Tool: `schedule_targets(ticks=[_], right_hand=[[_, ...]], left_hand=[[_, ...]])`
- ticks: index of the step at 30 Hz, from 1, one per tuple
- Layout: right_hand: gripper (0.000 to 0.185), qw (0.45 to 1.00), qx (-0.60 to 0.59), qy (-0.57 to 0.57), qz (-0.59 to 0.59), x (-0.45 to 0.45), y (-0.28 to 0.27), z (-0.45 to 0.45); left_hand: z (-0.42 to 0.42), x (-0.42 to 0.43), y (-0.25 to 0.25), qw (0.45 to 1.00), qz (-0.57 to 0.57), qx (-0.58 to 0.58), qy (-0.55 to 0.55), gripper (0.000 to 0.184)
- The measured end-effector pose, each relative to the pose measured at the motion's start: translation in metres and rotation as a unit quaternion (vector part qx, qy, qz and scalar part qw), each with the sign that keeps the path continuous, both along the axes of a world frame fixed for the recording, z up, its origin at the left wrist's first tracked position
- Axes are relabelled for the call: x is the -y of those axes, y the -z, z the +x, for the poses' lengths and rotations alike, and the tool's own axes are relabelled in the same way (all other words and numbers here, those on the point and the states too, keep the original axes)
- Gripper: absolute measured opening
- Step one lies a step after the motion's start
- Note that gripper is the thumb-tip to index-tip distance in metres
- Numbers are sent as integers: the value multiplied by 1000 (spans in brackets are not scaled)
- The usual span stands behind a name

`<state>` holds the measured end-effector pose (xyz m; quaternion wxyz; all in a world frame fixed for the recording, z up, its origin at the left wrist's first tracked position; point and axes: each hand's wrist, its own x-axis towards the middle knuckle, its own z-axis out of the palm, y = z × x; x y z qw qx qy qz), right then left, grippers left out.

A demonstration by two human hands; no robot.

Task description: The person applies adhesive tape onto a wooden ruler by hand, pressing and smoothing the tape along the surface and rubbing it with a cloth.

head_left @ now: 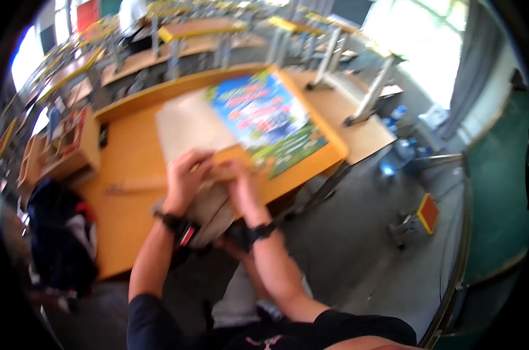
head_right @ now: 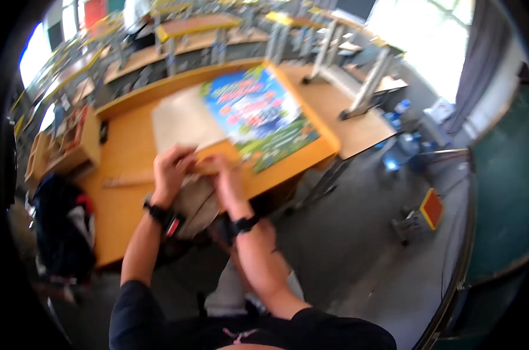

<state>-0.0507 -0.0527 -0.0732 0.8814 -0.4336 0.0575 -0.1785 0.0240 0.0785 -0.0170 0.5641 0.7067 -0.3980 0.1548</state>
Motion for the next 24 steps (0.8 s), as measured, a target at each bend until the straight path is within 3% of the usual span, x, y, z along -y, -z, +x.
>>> schedule_targets(ticks=[1, 2, 4, 7, 9, 15, 19, 24], right_hand=[[31, 998, -8, 23, -51, 8, 9, -1], [32, 1000, 3, 13, -10, 16, -23, 7], [32, 998, 35, -11, 55, 10, -13, 2], [30, 996, 49, -39, 58, 13, -49, -9], [26, 997, 41, -3, 72, 10, -12, -7], [23, 996, 42, 11, 76, 10, -14, -8], [24, 994, 54, 22, 91, 6, -13, -10], [20, 993, 60, 22, 102, 9, -17, -12]], left_hand=[[0, 6, 3, 999, -15, 41, -2, 9], [6, 13, -21, 997, -48, -51, 44, 8], [-9, 6, -22, 993, -33, -109, 32, 7], [-9, 8, -37, 998, -15, -51, 23, 9], [-8, 8, 0, 998, -51, -12, 28, 10], [-5, 12, -2, 997, -20, 71, -6, 20], [-10, 12, 0, 1000, 20, 6, 18, 25], [-4, 14, 6, 996, -13, -56, 66, 21]])
